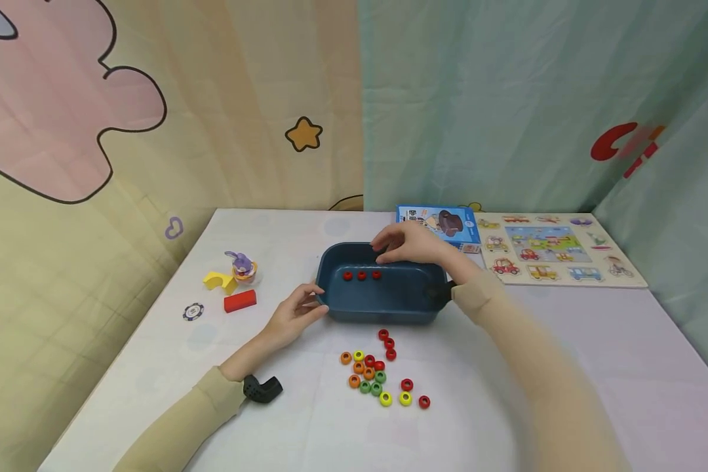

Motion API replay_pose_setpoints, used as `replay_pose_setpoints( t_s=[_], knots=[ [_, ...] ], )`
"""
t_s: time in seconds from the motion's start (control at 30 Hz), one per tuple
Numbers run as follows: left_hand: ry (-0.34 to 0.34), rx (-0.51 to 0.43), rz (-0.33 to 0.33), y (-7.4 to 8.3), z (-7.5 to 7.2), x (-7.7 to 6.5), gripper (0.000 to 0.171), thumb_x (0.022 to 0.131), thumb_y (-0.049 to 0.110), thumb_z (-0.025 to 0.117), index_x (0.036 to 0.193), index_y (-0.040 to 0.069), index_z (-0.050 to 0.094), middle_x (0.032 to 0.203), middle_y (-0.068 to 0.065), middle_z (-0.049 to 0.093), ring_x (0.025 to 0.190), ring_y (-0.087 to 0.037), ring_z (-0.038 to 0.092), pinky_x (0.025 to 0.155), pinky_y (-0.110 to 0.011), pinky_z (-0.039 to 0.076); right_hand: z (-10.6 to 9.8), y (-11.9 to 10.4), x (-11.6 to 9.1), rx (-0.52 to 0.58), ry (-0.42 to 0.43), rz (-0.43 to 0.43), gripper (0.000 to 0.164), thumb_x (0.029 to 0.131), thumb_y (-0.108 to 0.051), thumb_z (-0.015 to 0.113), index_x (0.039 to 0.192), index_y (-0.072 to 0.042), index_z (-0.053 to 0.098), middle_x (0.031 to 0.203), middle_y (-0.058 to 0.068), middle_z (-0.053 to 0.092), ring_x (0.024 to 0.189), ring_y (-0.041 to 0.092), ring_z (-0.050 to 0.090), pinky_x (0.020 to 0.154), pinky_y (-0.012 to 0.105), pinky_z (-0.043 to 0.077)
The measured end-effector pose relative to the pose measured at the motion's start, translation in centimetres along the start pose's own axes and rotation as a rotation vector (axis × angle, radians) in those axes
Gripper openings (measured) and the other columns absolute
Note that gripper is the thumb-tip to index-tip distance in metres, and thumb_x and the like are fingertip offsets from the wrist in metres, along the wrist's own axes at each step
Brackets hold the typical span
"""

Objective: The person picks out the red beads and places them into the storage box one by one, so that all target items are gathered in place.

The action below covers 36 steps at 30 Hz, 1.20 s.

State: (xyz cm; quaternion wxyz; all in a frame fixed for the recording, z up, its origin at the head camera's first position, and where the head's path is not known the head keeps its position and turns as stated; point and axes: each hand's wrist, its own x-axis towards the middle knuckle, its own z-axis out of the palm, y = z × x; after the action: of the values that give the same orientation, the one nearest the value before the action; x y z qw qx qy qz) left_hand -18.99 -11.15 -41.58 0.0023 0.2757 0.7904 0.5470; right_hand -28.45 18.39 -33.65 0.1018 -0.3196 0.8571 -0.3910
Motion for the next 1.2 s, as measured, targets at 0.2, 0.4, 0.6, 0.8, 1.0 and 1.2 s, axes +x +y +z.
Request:
replay_pose_setpoints(
  t_s=[0.2,0.4,0.6,0.8,1.0,1.2],
  knots=[
    [0.000,0.011,-0.001,0.1,0.0,0.1,0.035,0.087,0.014,0.059,0.114,-0.003,0.045,0.134,-0.026,0.035,0.100,-0.030,0.054,0.086,-0.048,0.043,0.1,-2.5,-6.1,0.126,0.009,-0.045,0.030,0.078,-0.021,0.069,0.106,-0.012,0.062,0.100,0.004,0.064,0.082,0.017,0.060,0.068,0.030,0.051],
    [-0.003,0.008,0.002,0.2,0.1,0.2,0.035,0.087,0.013,0.059,0.114,-0.005,0.045,0.133,-0.026,0.035,0.101,-0.033,0.054,0.086,-0.049,0.042,3.5,-1.3,-11.9,0.192,-0.114,-0.162,0.025,0.078,-0.011,0.069,0.103,-0.010,0.062,0.094,0.007,0.064,0.078,0.015,0.059,0.061,0.029,0.050],
    [0.005,0.014,-0.014,0.2,-0.1,0.1,0.035,0.087,0.016,0.059,0.114,-0.003,0.046,0.133,-0.025,0.036,0.103,-0.031,0.053,0.086,-0.047,0.042,7.5,1.6,-14.4,0.332,-0.259,-0.120,0.025,0.077,-0.004,0.068,0.101,-0.009,0.064,0.095,0.008,0.064,0.079,0.022,0.057,0.063,0.030,0.050],
    [0.001,0.010,-0.009,0.1,-0.1,0.1,0.036,0.087,0.015,0.059,0.114,-0.003,0.045,0.134,-0.025,0.035,0.102,-0.030,0.054,0.086,-0.047,0.042,9.1,2.6,-15.1,0.402,-0.381,-0.099,0.027,0.077,-0.004,0.068,0.103,-0.006,0.063,0.097,0.010,0.062,0.079,0.021,0.056,0.061,0.027,0.049],
    [-0.013,0.002,0.004,0.1,0.0,0.0,0.036,0.087,0.014,0.059,0.114,-0.004,0.045,0.133,-0.026,0.036,0.101,-0.031,0.054,0.086,-0.048,0.042,9.6,2.8,-15.2,0.443,-0.411,-0.137,0.026,0.076,-0.002,0.068,0.101,-0.005,0.064,0.100,0.009,0.062,0.082,0.021,0.056,0.058,0.025,0.048],
    [0.001,0.002,0.001,0.2,0.0,0.0,0.035,0.087,0.013,0.059,0.114,-0.004,0.045,0.133,-0.026,0.036,0.101,-0.032,0.054,0.086,-0.049,0.042,9.8,3.1,-15.1,0.385,-0.415,-0.154,0.027,0.074,-0.006,0.071,0.100,-0.010,0.066,0.100,0.003,0.063,0.081,0.017,0.055,0.056,0.023,0.047]
  ],
)
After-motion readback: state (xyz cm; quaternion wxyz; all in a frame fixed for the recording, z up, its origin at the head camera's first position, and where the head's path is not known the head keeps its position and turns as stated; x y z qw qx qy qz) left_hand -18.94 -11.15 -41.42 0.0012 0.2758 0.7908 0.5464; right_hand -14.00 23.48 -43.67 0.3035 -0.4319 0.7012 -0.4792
